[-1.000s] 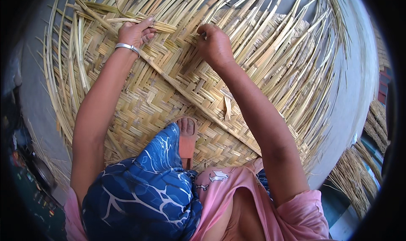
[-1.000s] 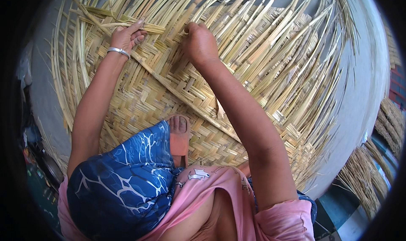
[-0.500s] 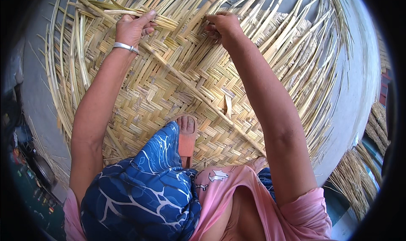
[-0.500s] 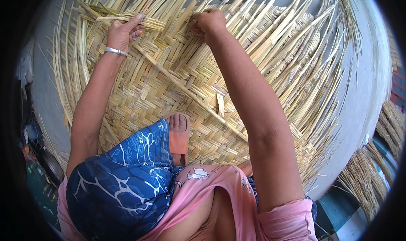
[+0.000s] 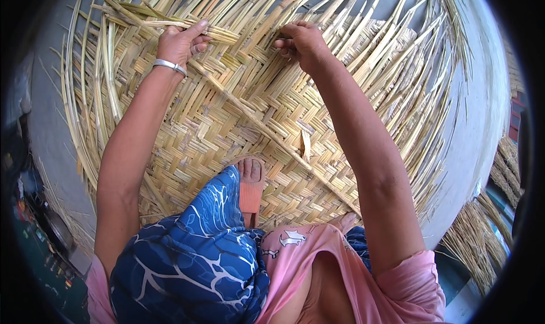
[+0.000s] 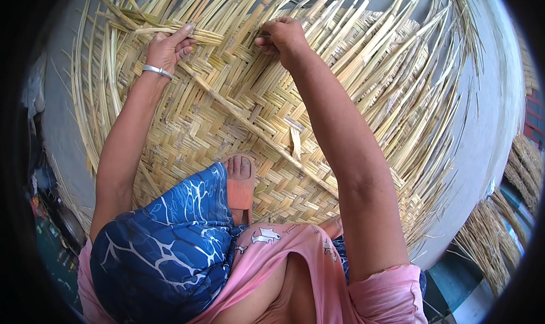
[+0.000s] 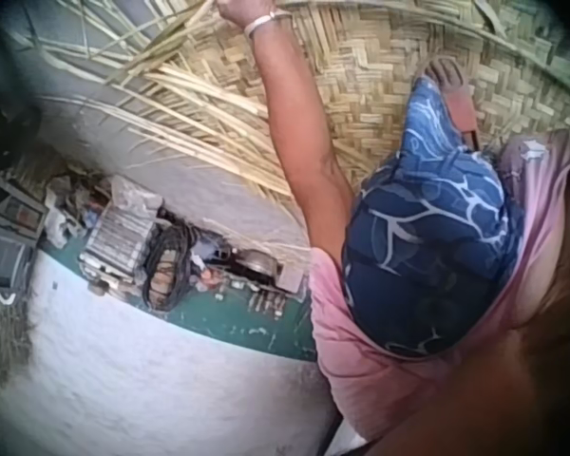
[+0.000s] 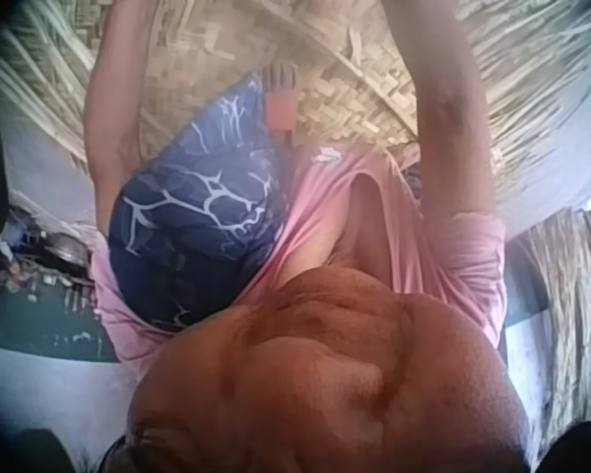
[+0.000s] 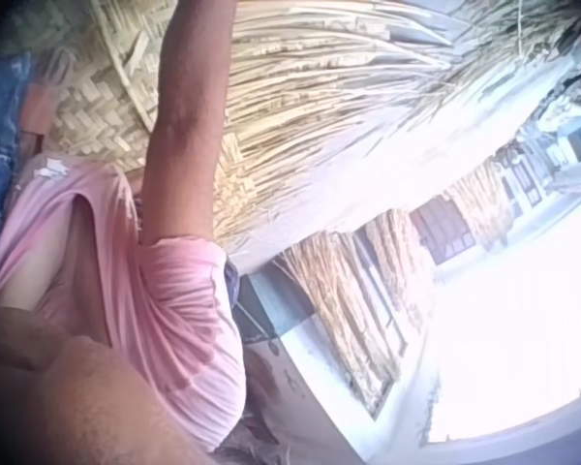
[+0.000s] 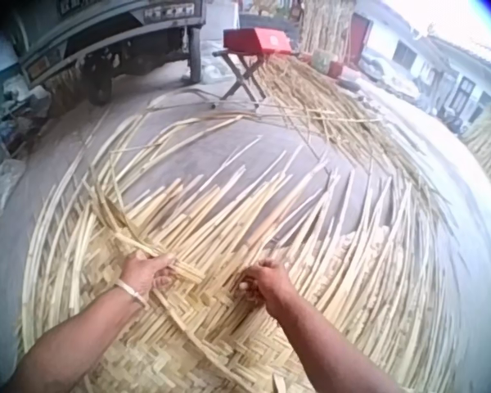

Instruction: The person is weaving a mat using dried palm leaves. They are sitting on the floor and using their hands to interlace the leaves in a crisscross pattern.

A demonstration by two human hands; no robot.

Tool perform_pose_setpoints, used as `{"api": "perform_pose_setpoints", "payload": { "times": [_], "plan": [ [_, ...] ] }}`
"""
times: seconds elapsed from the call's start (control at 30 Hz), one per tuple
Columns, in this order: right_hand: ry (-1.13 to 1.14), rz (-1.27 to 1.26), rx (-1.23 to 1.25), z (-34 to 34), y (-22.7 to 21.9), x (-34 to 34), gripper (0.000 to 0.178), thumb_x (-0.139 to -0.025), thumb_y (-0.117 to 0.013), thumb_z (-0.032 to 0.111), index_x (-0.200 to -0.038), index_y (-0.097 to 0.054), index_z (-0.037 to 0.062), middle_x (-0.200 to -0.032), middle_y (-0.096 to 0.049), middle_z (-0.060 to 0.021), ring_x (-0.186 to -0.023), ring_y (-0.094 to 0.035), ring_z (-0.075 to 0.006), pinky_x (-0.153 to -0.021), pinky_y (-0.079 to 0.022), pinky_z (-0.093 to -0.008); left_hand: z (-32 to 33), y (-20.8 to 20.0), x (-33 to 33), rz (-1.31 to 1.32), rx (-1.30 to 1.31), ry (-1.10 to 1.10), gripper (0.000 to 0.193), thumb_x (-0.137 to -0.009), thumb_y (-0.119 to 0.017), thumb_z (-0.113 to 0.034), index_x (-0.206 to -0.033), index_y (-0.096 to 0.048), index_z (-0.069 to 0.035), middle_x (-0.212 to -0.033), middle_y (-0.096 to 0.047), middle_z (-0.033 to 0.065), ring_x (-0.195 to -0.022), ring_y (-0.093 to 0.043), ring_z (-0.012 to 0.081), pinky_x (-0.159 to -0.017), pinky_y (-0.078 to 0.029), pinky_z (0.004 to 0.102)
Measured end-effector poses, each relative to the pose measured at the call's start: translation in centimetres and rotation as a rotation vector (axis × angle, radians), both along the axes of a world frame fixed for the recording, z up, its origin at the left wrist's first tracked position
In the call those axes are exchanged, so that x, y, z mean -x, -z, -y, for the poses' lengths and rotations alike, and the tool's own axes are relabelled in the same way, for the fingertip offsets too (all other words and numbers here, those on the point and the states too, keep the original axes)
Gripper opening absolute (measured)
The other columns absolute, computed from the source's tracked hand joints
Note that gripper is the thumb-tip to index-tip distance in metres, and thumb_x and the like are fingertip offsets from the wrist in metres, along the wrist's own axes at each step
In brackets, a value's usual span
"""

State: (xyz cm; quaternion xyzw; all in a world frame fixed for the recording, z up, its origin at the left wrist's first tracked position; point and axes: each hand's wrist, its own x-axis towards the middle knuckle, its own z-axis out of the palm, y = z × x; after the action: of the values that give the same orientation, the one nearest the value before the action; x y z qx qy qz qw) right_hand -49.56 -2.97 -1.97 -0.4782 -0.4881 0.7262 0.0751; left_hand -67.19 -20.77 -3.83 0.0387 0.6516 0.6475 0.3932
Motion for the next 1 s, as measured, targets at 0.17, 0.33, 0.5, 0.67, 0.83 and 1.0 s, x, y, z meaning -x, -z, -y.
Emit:
{"api": "perform_pose_setpoints", "payload": {
  "times": [0.17,0.33,0.5,0.67,0.83,1.0],
  "plan": [
    [0.009,-0.012,0.038,0.3,1.0,-0.1,0.015,-0.086,-0.057,0.011,-0.092,-0.049,0.0009,-0.074,-0.06,-0.0109,-0.059,-0.063,-0.0167,-0.047,-0.051,-0.0289,0.2,0.9,0.2,0.026,0.029,-0.001,0.028,-0.077,-0.073,-0.013,-0.091,-0.054,0.0,-0.083,-0.065,0.0104,-0.067,-0.065,0.0157,-0.047,-0.052,0.0196],
    [-0.02,0.087,-0.003,0.3,1.1,0.3,0.019,-0.088,-0.059,0.018,-0.099,-0.05,0.005,-0.075,-0.056,-0.0055,-0.06,-0.059,-0.014,-0.048,-0.047,-0.0262,0.3,1.4,0.2,-0.006,0.057,0.025,0.023,-0.081,-0.07,-0.019,-0.093,-0.061,0.0,-0.081,-0.065,0.0078,-0.071,-0.066,0.0133,-0.052,-0.051,0.0187],
    [-0.022,0.062,-0.031,0.6,1.1,-0.1,0.017,-0.089,-0.053,0.015,-0.095,-0.048,0.0009,-0.072,-0.06,-0.0097,-0.055,-0.059,-0.0154,-0.046,-0.048,-0.0278,0.2,0.8,-0.3,-0.04,0.063,-0.011,0.028,-0.081,-0.07,-0.018,-0.096,-0.056,0.001,-0.084,-0.065,0.0103,-0.066,-0.066,0.0161,-0.047,-0.052,0.0201],
    [-0.029,0.084,-0.148,1.0,1.6,0.0,0.015,-0.09,-0.053,0.016,-0.096,-0.049,0.0021,-0.076,-0.06,-0.0091,-0.057,-0.061,-0.0151,-0.048,-0.049,-0.027,0.1,-1.3,-0.3,0.103,0.312,0.328,0.032,-0.084,-0.066,-0.031,-0.091,-0.059,-0.001,-0.078,-0.065,0.0091,-0.062,-0.064,0.0139,-0.046,-0.051,0.0199],
    [0.036,0.048,-0.2,1.5,2.1,0.2,0.013,-0.09,-0.052,0.015,-0.091,-0.049,0.0026,-0.078,-0.06,-0.0096,-0.058,-0.063,-0.0157,-0.05,-0.052,-0.0271,-4.0,-2.2,-3.7,-0.133,0.214,0.673,0.032,-0.087,-0.061,-0.029,-0.096,-0.06,0.001,-0.076,-0.064,0.0073,-0.065,-0.063,0.012,-0.053,-0.051,0.0211],
    [-0.03,0.011,-0.217,1.7,1.6,-0.1,0.013,-0.089,-0.052,0.015,-0.088,-0.048,0.0027,-0.076,-0.06,-0.0088,-0.059,-0.063,-0.0163,-0.05,-0.052,-0.0266,-9.5,0.5,-4.7,-0.955,0.29,0.797,0.024,-0.083,-0.058,-0.015,-0.103,-0.064,-0.002,-0.093,-0.067,0.0134,-0.082,-0.064,0.0219,-0.078,-0.049,0.0309]
  ]
}}
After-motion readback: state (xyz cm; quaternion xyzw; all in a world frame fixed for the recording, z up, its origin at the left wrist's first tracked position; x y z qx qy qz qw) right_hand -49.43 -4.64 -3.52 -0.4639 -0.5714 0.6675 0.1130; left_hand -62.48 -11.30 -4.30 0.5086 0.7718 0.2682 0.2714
